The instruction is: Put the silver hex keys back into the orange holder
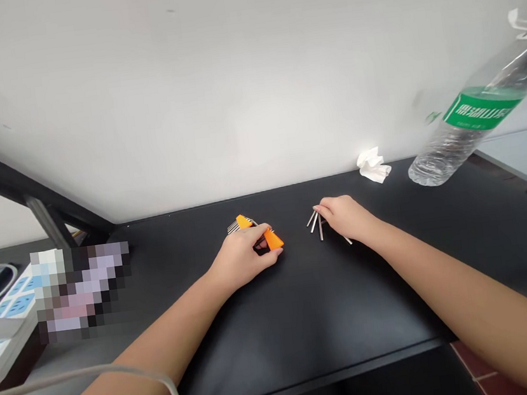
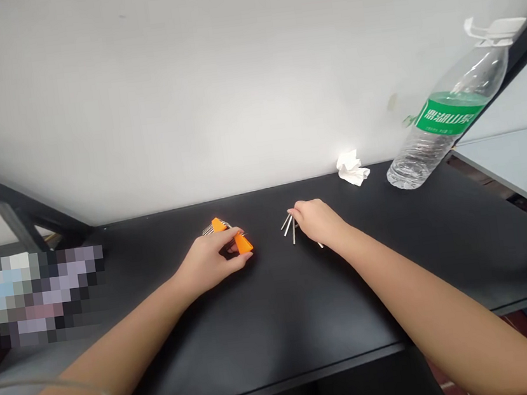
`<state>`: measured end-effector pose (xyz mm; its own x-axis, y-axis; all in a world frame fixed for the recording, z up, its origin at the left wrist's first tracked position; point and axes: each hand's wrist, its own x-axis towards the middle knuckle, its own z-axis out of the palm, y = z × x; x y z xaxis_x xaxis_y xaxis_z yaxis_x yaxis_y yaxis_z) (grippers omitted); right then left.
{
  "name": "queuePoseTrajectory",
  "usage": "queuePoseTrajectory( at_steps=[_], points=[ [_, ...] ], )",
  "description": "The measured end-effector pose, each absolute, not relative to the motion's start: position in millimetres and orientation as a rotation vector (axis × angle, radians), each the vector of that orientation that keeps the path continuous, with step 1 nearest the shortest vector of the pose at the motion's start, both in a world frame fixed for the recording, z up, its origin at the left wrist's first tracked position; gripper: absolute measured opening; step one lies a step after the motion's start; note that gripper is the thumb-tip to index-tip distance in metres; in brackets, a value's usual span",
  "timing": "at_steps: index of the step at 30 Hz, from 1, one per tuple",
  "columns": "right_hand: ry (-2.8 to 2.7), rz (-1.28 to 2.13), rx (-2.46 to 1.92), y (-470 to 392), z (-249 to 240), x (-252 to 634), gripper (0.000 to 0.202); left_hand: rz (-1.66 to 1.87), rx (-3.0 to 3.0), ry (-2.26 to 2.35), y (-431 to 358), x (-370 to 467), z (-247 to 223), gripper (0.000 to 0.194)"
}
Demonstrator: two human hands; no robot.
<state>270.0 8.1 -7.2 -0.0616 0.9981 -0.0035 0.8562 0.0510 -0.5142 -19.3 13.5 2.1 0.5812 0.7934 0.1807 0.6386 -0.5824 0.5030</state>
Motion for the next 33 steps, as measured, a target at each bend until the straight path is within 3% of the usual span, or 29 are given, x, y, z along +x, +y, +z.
queuePoseTrajectory(
  at_steps=[13,18,23,28,33],
  points=[
    [-2.111,0.512,-1.765,12.4,2.4,296.6,0.008,0.516,2.436,1.162,13.4,-19.3,3.5,0.021],
    [-2.321,0.573,-1.844,-3.1,12.4,291.6,0.010,0.485,2.435,1.171,13.8,-19.2,2.1,0.022],
    [-2.316,0.417,-2.084,-11.9,16.1,277.1,0.017,0.507,2.443,1.161,14.6,-19.1,2.0,0.023],
    [-2.263,0.323,-2.147,-12.8,19.7,275.4,0.011,0.530,2.444,1.134,13.9,-19.4,2.3,0.023],
    [-1.957,0.778,-1.974,-7.3,30.7,295.1,0.010,0.546,2.440,1.122,13.2,-20.9,1.1,0.020]
  ],
)
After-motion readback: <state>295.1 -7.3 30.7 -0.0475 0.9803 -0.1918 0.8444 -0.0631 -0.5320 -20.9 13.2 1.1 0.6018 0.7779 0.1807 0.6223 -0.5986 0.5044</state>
